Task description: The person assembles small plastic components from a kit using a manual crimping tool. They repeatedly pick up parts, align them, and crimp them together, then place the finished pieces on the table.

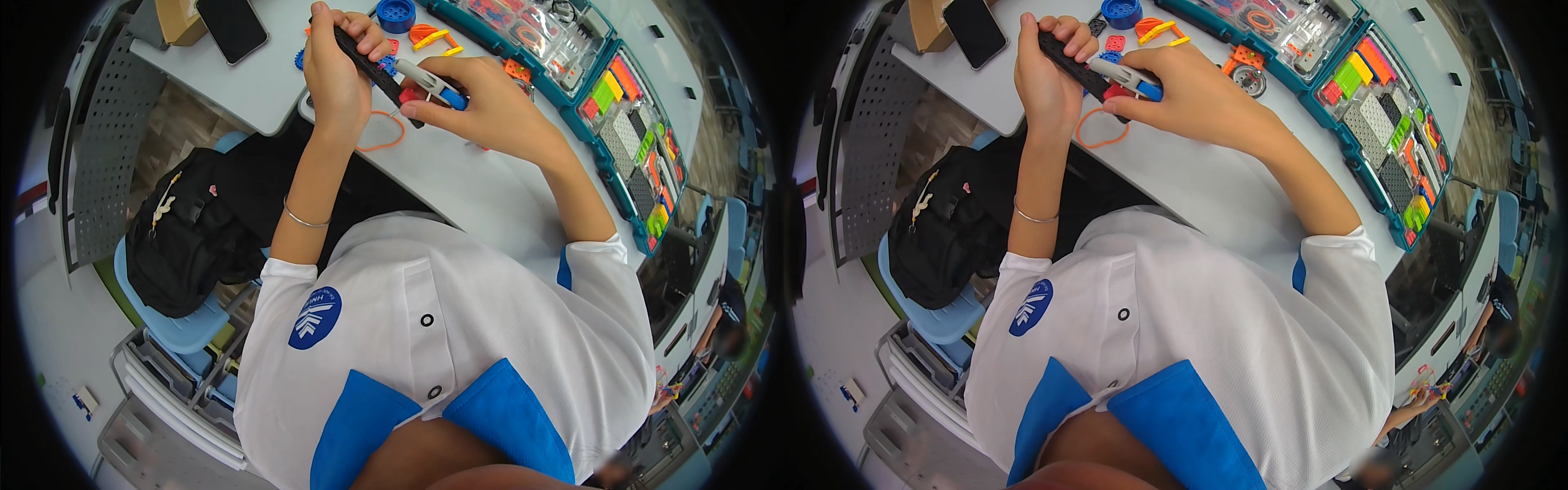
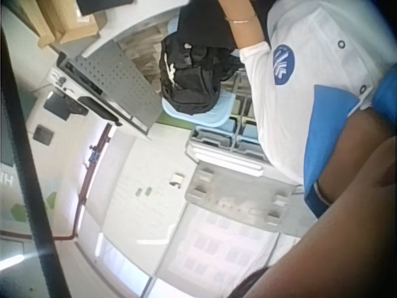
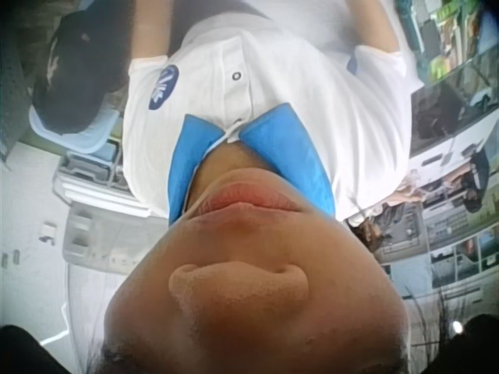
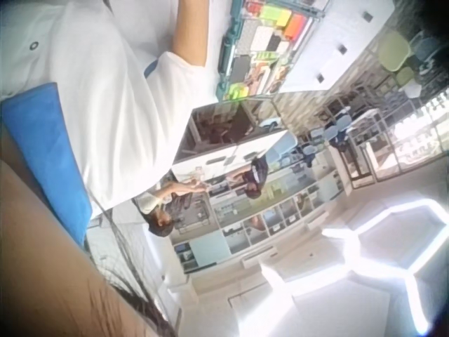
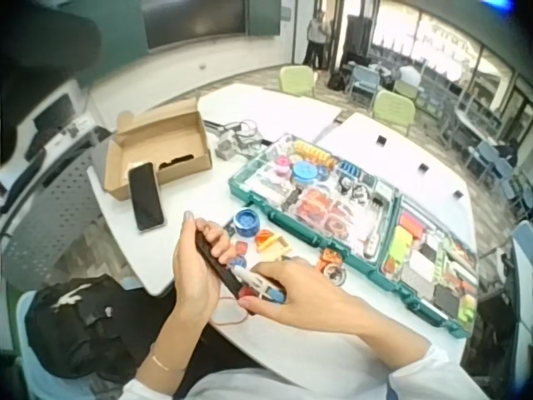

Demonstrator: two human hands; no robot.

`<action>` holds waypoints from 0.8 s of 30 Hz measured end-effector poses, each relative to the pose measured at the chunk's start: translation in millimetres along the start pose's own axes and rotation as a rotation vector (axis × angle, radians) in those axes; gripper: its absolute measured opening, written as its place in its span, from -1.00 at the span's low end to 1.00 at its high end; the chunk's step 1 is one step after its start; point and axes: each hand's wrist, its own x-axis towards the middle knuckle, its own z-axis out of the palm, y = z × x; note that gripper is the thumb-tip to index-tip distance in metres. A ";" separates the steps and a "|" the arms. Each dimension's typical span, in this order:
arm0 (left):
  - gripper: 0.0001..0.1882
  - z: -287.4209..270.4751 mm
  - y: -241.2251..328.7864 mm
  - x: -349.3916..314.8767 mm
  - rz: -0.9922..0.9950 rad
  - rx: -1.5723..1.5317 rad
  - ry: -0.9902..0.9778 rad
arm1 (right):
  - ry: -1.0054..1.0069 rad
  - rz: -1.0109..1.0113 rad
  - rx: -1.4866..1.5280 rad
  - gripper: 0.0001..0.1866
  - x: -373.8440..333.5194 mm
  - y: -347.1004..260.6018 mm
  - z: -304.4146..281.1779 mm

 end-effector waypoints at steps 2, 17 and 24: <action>-0.68 15.3 -8.2 -1.9 -0.012 0.400 0.219 | 0.054 -0.037 0.045 -0.61 3.1 17.0 5.8; -0.72 44.8 -15.9 -28.6 -0.123 1.014 0.184 | 0.115 -0.146 -0.195 -0.56 7.4 39.8 -24.9; -0.78 60.9 -24.9 -39.4 -0.035 0.945 0.394 | 0.086 -0.021 -0.296 -0.59 -0.9 13.4 -27.1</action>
